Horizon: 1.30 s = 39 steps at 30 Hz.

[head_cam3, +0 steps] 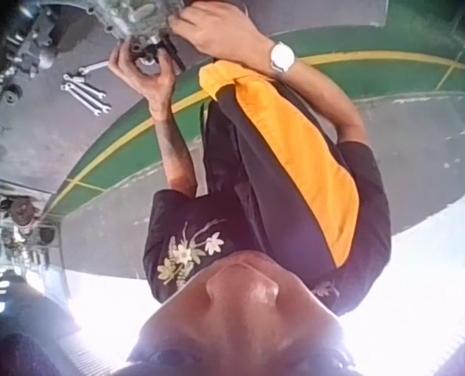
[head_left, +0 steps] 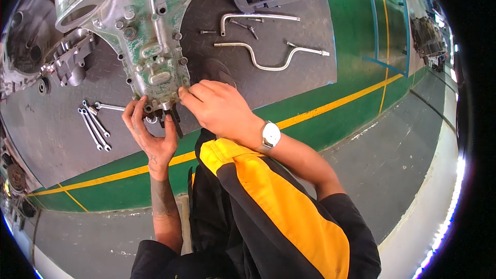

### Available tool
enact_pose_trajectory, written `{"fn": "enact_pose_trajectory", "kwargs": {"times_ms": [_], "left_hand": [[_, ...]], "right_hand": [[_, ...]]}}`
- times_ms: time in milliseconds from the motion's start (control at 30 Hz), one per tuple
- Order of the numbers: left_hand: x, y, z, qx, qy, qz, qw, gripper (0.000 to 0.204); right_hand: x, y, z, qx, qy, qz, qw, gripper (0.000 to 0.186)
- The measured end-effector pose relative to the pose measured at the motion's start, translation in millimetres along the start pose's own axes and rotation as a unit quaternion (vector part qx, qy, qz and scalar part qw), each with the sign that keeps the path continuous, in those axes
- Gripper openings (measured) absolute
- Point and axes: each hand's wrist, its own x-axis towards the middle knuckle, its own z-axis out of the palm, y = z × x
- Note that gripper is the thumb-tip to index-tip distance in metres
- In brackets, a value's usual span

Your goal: Assembling and repairing automotive transmission components using various hand tools.

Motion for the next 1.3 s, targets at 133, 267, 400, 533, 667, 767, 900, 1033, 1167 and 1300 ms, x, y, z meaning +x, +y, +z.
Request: {"fn": "enact_pose_trajectory", "kwargs": {"times_ms": [133, 267, 400, 533, 667, 767, 900, 1033, 1167, 1300], "left_hand": [[1, -1, 1, -0.026, 0.011, -0.009, 1.0, 0.058], [0, -2, 0, -0.019, 0.012, -0.014, 1.0, 0.056], [0, -1, 7, -0.019, 0.029, -0.007, 0.999, 0.056], [0, -6, -4, -0.006, 0.007, -0.009, 1.0, 0.057], [1, -7, 1, -0.023, -0.002, -0.008, 1.0, 0.057], [2, -4, 1, -0.021, -0.003, -0.002, 1.0, 0.056], [-1, -7, 3, -0.008, 0.006, -0.007, 1.0, 0.056], [0, -7, 4, -0.003, 0.018, -0.015, 1.0, 0.056], [-1, -13, 1, -0.01, 0.016, -0.007, 1.0, 0.057], [0, -13, 3, -0.036, 0.008, 0.005, 0.999, 0.057]], "right_hand": [[-4, 4, -16, 0.088, 0.126, 0.034, 0.987, 0.027], [-22, 91, -15, 0.132, 0.237, 0.342, 0.9, 0.018], [-59, 202, 10, 0.06, 0.204, 0.378, 0.901, 0.027], [-25, 228, -12, -0.017, 0.255, 0.424, 0.869, 0.045], [6, 315, -47, 0.457, 0.305, 0.544, 0.634, 0.04], [-7, 363, -51, 0.506, 0.27, 0.54, 0.616, 0.036], [-28, 331, -13, 0.219, 0.253, 0.429, 0.839, 0.045], [1, 294, -11, -0.011, 0.251, 0.464, 0.85, 0.051], [-3, 293, 7, -0.014, 0.286, 0.474, 0.833, 0.044], [-9, 293, 7, -0.106, 0.307, 0.457, 0.828, 0.03]]}}
